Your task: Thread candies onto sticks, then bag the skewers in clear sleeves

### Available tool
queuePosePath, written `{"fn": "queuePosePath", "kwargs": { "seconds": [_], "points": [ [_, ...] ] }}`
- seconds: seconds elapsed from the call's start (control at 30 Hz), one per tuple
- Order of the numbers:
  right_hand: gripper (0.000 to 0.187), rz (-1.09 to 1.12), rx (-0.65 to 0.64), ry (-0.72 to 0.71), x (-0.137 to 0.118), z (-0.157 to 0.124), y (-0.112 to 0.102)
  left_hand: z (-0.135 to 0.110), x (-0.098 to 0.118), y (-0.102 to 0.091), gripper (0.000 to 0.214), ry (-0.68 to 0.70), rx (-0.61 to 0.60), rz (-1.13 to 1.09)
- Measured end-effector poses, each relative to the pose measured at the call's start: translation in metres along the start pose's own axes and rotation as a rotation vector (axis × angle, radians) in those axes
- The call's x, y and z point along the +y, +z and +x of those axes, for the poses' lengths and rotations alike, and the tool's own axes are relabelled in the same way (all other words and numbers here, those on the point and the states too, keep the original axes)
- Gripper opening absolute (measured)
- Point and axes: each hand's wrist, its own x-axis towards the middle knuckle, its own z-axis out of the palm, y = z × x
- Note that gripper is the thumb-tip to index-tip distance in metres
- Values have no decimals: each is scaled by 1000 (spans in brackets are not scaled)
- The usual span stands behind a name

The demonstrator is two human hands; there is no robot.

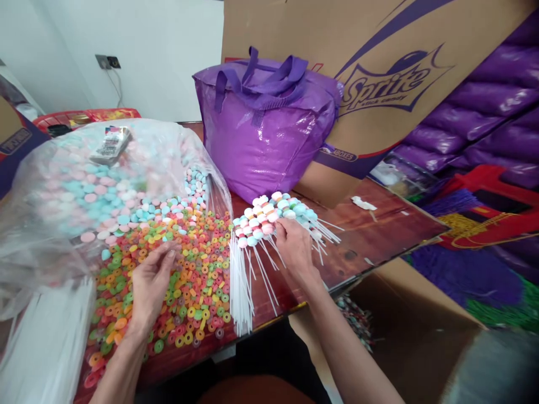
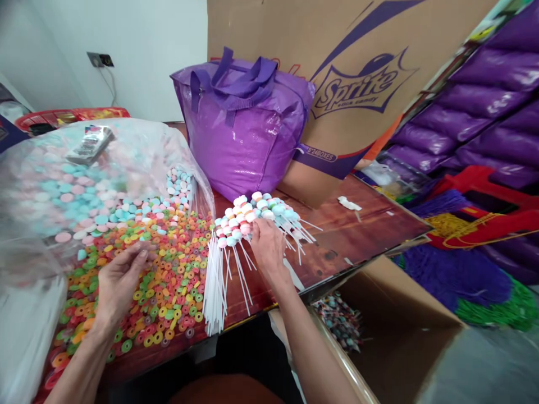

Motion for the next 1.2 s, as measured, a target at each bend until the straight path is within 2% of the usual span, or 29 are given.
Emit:
{"fn": "queuePosePath", "kwargs": {
  "seconds": [0.1, 0.17, 0.2, 0.27, 0.33, 0.4, 0.5, 0.6, 0.67, 0.73, 0.8, 0.83, 0.9, 1.0, 1.2],
  "points": [
    [25, -53, 156, -35, -9, -14, -2, 0, -2, 1, 42, -34, 8, 8],
    [25, -40, 185, -88, -24, -33, -2, 0, -3, 2, 41, -29, 17, 15],
    [25, -22, 124, -127, -33, -43, -1, 1, -3, 3, 41, -21, 21, 15],
    [22, -29, -99, -177, -49, -62, 6, 2, -3, 6, 40, -13, 24, 13],
    [15, -129, -323, -127, -64, -75, 16, 3, -4, 7, 38, -6, 18, 16],
    [12, -239, -477, -31, -74, -81, 25, 3, -6, 6, 36, 7, 3, 30],
    [19, -300, -601, 54, -83, -79, 30, 7, -5, 0, 34, 38, -13, 88],
    [19, -282, -652, 93, -83, -74, 31, 24, 4, -6, 31, 115, -2, 263],
    [19, -241, -614, 116, -80, -75, 33, 46, 14, -8, 29, 201, 7, 448],
    [19, -158, -501, 108, -76, -81, 35, 74, 23, -8, 30, 285, 25, 666],
    [21, -30, -351, 49, -74, -87, 38, 104, 28, -5, 31, 272, 22, 906],
    [21, 42, -286, 5, -74, -91, 39, 117, 29, -3, 32, 247, -17, 1008],
    [21, 176, -202, -81, -77, -96, 39, 140, 27, 1, 28, 234, -68, 1059],
    [20, 302, -169, -149, -86, -100, 38, 160, 20, 4, 24, 220, -143, 1069],
    [19, 396, -182, -155, -96, -102, 39, 174, 18, -1, 24, 184, -185, 1020]
  ]
}}
